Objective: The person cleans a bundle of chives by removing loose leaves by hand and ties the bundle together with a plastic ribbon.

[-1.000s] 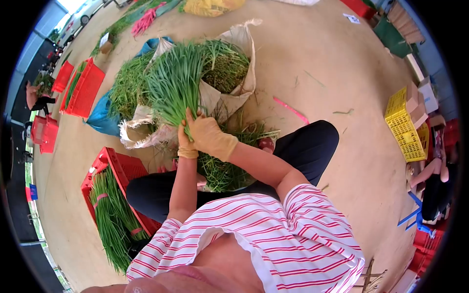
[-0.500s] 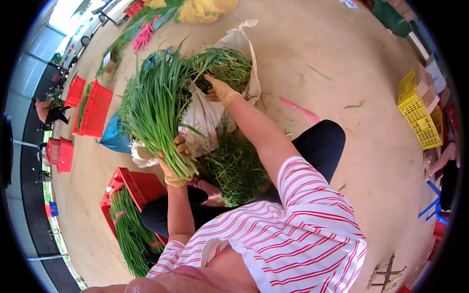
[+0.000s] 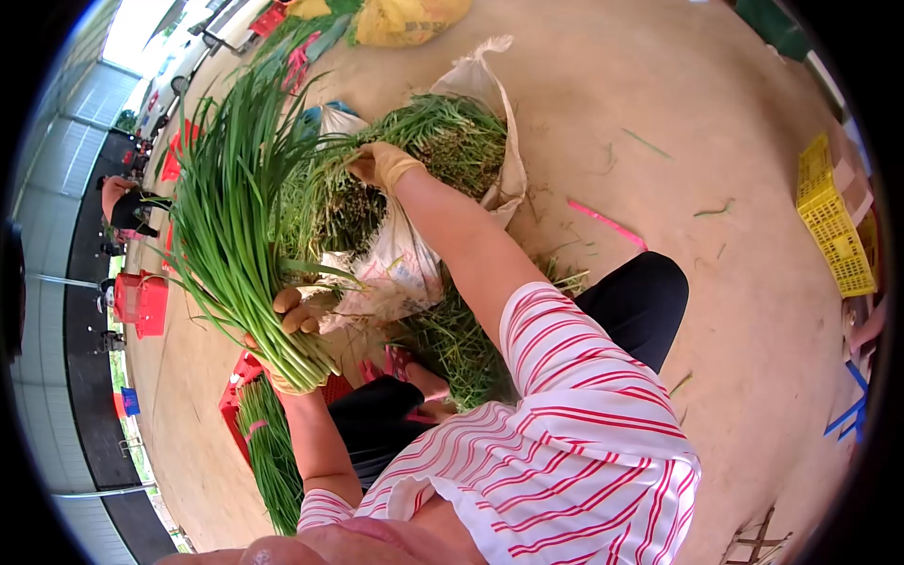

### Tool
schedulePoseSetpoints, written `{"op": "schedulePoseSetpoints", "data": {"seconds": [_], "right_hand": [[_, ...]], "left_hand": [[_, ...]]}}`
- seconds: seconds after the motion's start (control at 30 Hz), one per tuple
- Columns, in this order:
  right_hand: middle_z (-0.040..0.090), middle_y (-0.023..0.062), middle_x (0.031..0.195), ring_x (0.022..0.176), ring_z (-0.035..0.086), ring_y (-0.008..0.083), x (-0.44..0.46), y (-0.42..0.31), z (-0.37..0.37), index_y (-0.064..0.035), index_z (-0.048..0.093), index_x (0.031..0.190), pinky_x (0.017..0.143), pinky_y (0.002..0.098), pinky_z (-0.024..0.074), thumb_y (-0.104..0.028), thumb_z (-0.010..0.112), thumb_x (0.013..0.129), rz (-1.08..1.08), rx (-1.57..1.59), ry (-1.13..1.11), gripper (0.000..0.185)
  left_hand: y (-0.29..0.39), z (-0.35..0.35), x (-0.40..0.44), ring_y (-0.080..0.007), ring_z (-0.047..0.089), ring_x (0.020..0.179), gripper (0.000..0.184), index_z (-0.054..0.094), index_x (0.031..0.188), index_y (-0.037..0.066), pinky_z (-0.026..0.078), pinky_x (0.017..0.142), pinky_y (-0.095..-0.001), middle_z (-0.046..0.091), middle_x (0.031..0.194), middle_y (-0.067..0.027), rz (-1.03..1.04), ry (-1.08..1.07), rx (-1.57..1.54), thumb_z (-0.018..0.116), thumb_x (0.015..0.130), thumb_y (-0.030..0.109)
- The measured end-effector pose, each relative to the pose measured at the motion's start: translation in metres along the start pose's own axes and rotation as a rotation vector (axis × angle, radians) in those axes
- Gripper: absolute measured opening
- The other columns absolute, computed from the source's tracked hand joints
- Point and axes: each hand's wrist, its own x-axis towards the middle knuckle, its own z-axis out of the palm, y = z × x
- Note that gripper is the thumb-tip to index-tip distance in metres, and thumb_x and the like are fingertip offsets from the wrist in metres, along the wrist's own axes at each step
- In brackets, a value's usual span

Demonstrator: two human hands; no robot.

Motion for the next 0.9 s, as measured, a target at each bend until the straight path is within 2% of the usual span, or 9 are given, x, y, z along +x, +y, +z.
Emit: {"op": "schedulePoseSetpoints", "data": {"seconds": [0.07,0.13,0.2,0.33,0.5,0.6,0.67,0.8,0.9], "right_hand": [[0.061,0.0134,0.077,0.062,0.058,0.0225,-0.006,-0.006,-0.011,0.0021,0.053,0.087,0.05,0.0271,0.0483,-0.017,0.046,0.09,-0.079,-0.064,0.063,0.02],[0.059,0.0101,0.069,0.052,0.051,0.0185,-0.007,-0.027,-0.05,0.0004,0.055,0.082,0.044,0.0247,0.0406,-0.016,0.043,0.09,-0.314,-0.688,0.059,0.022],[0.052,0.0098,0.062,0.048,0.047,0.02,-0.013,-0.049,-0.065,-0.0016,0.051,0.079,0.044,0.0289,0.0416,-0.01,0.042,0.087,-0.167,-0.629,0.471,0.015],[0.06,0.0198,0.078,0.065,0.058,0.0293,-0.054,-0.096,-0.104,0.0048,0.059,0.074,0.058,0.0411,0.0404,-0.016,0.046,0.083,-0.345,-1.876,0.836,0.027],[0.056,0.0212,0.111,0.105,0.054,0.0308,-0.144,-0.106,-0.067,0.0031,0.057,0.107,0.083,0.038,0.0441,-0.019,0.047,0.084,-0.437,-2.153,0.844,0.033],[0.055,0.0196,0.115,0.108,0.052,0.0309,-0.161,-0.092,-0.042,0.0005,0.052,0.117,0.091,0.0388,0.0404,-0.032,0.051,0.084,-0.675,-2.03,0.381,0.046],[0.054,0.0177,0.117,0.111,0.05,0.0286,-0.195,-0.052,-0.013,-0.0009,0.049,0.121,0.096,0.037,0.0363,-0.056,0.055,0.077,-0.271,-1.467,-0.215,0.071],[0.039,0.0191,0.131,0.12,0.039,0.0259,-0.219,0.036,-0.01,0.0023,0.03,0.133,0.103,0.0381,0.0271,-0.07,0.047,0.073,0.147,-1.014,-1.005,0.096],[0.032,0.0072,0.135,0.119,0.035,0.0249,-0.214,0.065,-0.067,-0.0086,0.026,0.135,0.097,0.0406,0.0318,-0.066,0.048,0.075,0.017,-0.848,-0.469,0.086]], "left_hand": [[0.008,0.004,0.003,-0.0164,0.049,0.081,0.063,0.037,0.123,0.004,0.045,0.081,-0.0366,0.042,0.098,-0.0063,0.025,-0.042,-0.039,0.072,0.073,0.02],[0.026,0.011,0.004,-0.0161,0.049,0.082,0.062,0.037,0.122,0.004,0.045,0.081,-0.0372,0.042,0.099,-0.0066,0.081,-0.041,-0.026,0.072,0.073,0.018],[0.046,0.02,0.009,-0.0159,0.05,0.082,0.064,0.035,0.122,0.003,0.045,0.082,-0.038,0.042,0.1,-0.0066,0.109,-0.058,-0.009,0.073,0.072,0.017],[0.07,0.038,0.025,-0.0177,0.052,0.087,0.067,0.031,0.125,0.003,0.049,0.081,-0.0349,0.043,0.101,-0.0104,0.19,-0.021,0.324,0.069,0.075,0.026],[0.076,0.039,0.053,-0.023,0.055,0.088,0.076,0.028,0.13,-0.002,0.048,0.083,-0.0362,0.049,0.106,-0.0153,0.156,-0.053,0.342,0.068,0.074,0.03],[0.06,0.028,0.058,-0.0233,0.055,0.09,0.067,0.035,0.126,-0.002,0.05,0.082,-0.0374,0.05,0.107,-0.0156,0.12,-0.09,0.243,0.066,0.075,0.029],[0.034,0.022,0.056,-0.024,0.059,0.088,0.061,0.041,0.121,-0.002,0.053,0.076,-0.0356,0.054,0.104,-0.0152,0.084,-0.038,0.213,0.066,0.074,0.029],[-0.034,-0.025,0.034,-0.0227,0.063,0.081,0.06,0.046,0.117,-0.002,0.054,0.072,-0.0345,0.059,0.102,-0.0155,-0.025,0.037,0.268,0.067,0.073,0.032],[-0.091,-0.066,-0.003,-0.0232,0.061,0.09,0.062,0.045,0.12,0.002,0.051,0.08,-0.0368,0.058,0.106,-0.0133,-0.224,0.181,0.287,0.067,0.073,0.037]]}}
